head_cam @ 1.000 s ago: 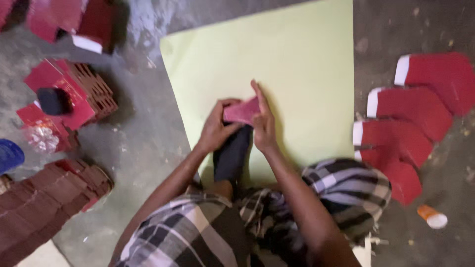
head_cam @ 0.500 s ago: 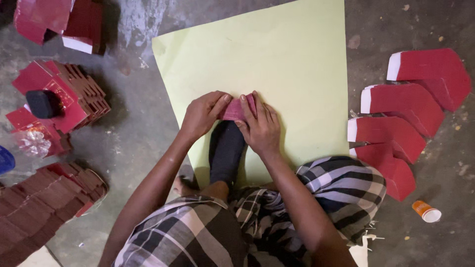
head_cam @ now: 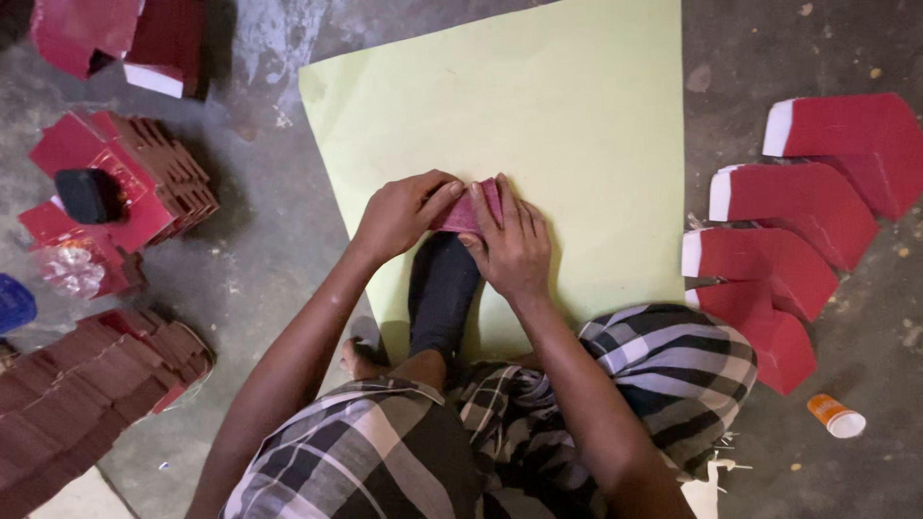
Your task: The person sits on the floor and repeatedly folds red and white paper packs by hand. They align edges, press folds, and stack finished units on the floor beside a light green work mat.
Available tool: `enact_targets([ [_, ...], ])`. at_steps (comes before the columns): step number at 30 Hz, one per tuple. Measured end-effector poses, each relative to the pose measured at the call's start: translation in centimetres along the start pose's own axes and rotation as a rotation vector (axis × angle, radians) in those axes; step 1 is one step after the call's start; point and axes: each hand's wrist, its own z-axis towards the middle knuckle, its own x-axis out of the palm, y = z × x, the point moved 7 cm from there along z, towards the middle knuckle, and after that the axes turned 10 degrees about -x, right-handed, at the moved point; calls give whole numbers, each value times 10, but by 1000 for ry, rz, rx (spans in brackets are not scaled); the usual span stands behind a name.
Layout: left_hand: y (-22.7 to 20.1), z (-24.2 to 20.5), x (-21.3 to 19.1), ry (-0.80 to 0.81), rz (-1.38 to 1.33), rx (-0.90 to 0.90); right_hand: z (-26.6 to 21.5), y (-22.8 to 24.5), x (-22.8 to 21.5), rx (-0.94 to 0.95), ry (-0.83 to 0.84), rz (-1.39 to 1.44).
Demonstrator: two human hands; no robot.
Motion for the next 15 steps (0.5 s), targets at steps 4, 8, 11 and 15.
enact_targets([
  [4,3,6,5,2,27,-63,-1,-2,-2,-2,-8,-32],
  [8,7,8,2,27,7,-111,2,0,-1,-6,-30,-10],
  [11,8,8,4,6,9,-99,-1,-1,-1,-5,-17,-22],
  [15,11,7,8,-22,1,-95,-1,-1,-5,-8,-36,-13],
])
